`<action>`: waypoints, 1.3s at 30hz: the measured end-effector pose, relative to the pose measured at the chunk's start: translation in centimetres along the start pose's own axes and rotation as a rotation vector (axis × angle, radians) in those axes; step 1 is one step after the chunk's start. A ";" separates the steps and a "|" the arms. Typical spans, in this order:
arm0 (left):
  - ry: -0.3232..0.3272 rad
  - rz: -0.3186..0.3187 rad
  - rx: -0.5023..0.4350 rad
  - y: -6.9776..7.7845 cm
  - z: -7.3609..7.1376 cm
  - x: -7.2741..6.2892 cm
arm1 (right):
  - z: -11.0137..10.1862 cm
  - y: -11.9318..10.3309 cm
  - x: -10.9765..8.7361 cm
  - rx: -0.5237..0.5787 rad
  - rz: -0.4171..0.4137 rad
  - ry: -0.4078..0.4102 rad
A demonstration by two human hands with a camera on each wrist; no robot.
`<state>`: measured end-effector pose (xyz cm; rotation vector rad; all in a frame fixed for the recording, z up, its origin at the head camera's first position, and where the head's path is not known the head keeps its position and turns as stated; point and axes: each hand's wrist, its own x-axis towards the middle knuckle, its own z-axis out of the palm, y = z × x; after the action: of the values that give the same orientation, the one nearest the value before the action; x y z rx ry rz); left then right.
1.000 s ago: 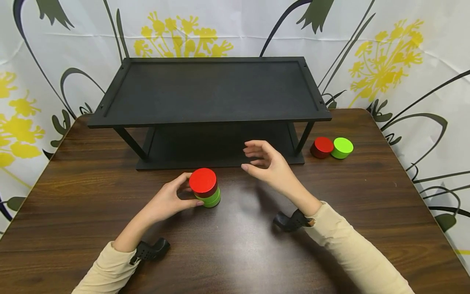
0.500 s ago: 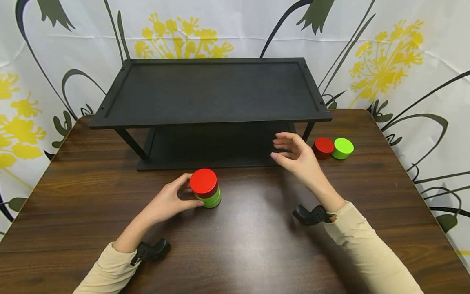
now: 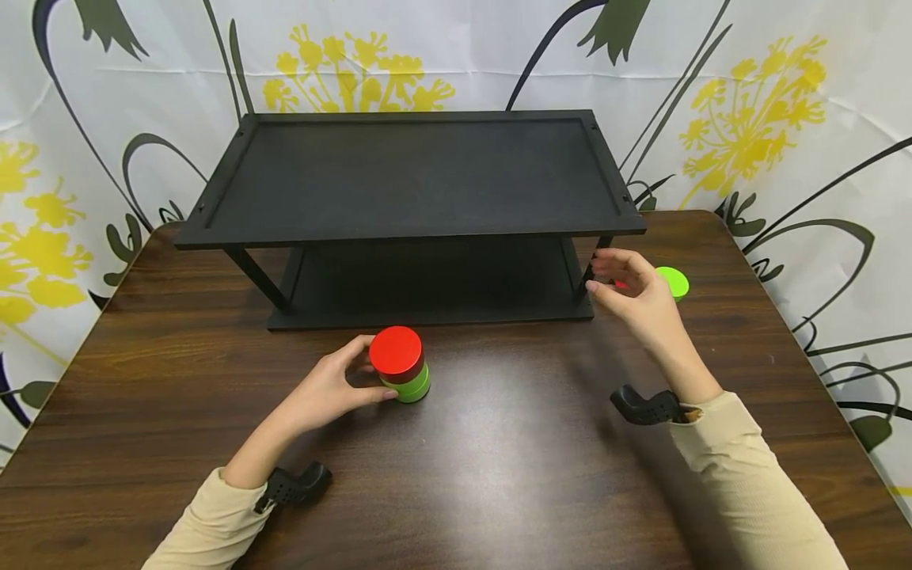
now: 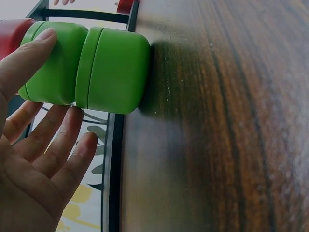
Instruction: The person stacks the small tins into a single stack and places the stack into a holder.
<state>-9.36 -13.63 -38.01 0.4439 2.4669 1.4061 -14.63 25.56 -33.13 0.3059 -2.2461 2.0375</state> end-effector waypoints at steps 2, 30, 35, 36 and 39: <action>0.001 -0.002 -0.001 0.0 0.0 0.0 | -0.6 0.1 0.1 -0.012 0.006 0.041; -0.003 -0.014 -0.007 0.0 0.0 0.0 | -8.1 2.7 0.7 -0.214 0.161 0.277; -0.003 -0.009 -0.007 0.0 0.0 0.0 | -9.1 3.3 0.7 -0.320 0.207 0.283; -0.003 -0.008 -0.007 0.0 0.0 0.0 | -9.3 3.5 0.7 -0.321 0.208 0.286; -0.001 -0.006 -0.007 0.0 0.0 0.0 | -9.7 4.1 0.6 -0.318 0.203 0.293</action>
<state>-9.33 -13.64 -38.00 0.4351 2.4600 1.4107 -16.69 35.46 -35.99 -0.2389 -2.4338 1.6307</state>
